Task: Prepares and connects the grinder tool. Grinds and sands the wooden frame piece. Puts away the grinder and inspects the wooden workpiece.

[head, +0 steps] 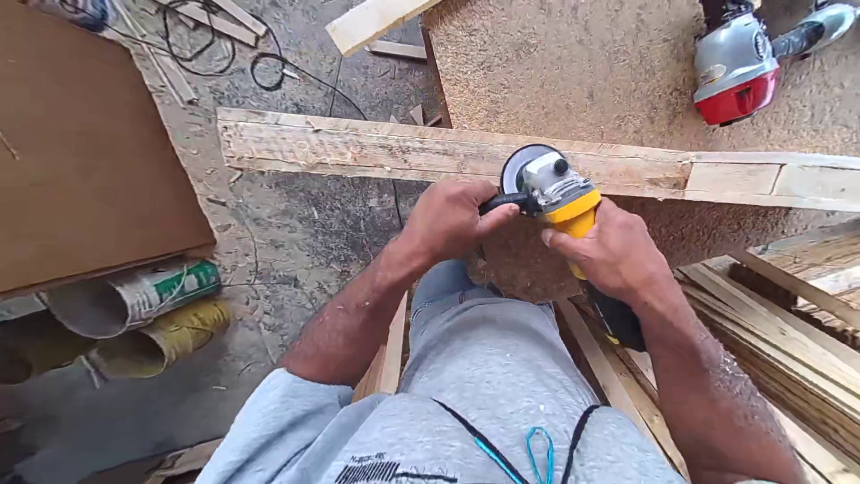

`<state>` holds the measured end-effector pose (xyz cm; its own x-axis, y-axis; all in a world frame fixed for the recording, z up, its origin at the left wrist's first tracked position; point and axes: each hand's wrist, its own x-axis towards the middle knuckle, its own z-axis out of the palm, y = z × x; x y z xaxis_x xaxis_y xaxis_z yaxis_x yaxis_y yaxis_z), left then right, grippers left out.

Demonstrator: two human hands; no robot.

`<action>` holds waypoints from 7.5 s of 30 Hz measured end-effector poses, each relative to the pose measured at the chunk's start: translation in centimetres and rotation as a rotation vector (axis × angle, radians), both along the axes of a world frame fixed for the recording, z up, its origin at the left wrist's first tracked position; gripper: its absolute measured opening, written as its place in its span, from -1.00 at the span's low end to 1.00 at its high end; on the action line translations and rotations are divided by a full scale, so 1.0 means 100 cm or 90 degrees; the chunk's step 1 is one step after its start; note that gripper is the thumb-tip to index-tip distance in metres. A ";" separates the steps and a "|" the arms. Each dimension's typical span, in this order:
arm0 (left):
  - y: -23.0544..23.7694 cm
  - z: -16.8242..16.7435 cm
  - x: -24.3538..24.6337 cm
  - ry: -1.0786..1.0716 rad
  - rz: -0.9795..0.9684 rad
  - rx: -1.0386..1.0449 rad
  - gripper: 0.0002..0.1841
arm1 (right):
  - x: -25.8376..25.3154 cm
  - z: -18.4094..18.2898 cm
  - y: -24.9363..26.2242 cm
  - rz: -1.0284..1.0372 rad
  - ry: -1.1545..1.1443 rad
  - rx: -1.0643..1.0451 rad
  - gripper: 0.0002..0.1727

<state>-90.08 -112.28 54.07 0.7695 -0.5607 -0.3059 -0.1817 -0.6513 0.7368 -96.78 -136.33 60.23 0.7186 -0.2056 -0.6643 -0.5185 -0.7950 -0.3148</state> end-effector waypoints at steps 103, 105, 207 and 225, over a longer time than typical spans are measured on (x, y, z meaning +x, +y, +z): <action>0.272 -0.006 -0.019 -0.013 0.219 -0.027 -0.50 | 0.079 -0.002 0.260 0.262 0.067 0.030 -0.20; 0.225 -0.011 -0.012 0.015 0.168 -0.073 -0.51 | 0.064 0.006 0.214 0.214 0.045 -0.024 -0.16; 0.058 -0.021 0.030 0.015 -0.129 -0.090 -0.51 | -0.004 0.011 0.078 -0.061 0.017 -0.112 -0.01; 0.312 0.010 0.018 -0.091 0.140 0.118 -0.29 | 0.110 -0.010 0.284 0.240 0.061 0.243 -0.39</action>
<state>-88.32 -81.11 55.11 0.9085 -0.3213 -0.2671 -0.1154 -0.8074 0.5785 -85.79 -107.95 59.25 0.6290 0.3233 -0.7070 -0.2600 -0.7696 -0.5832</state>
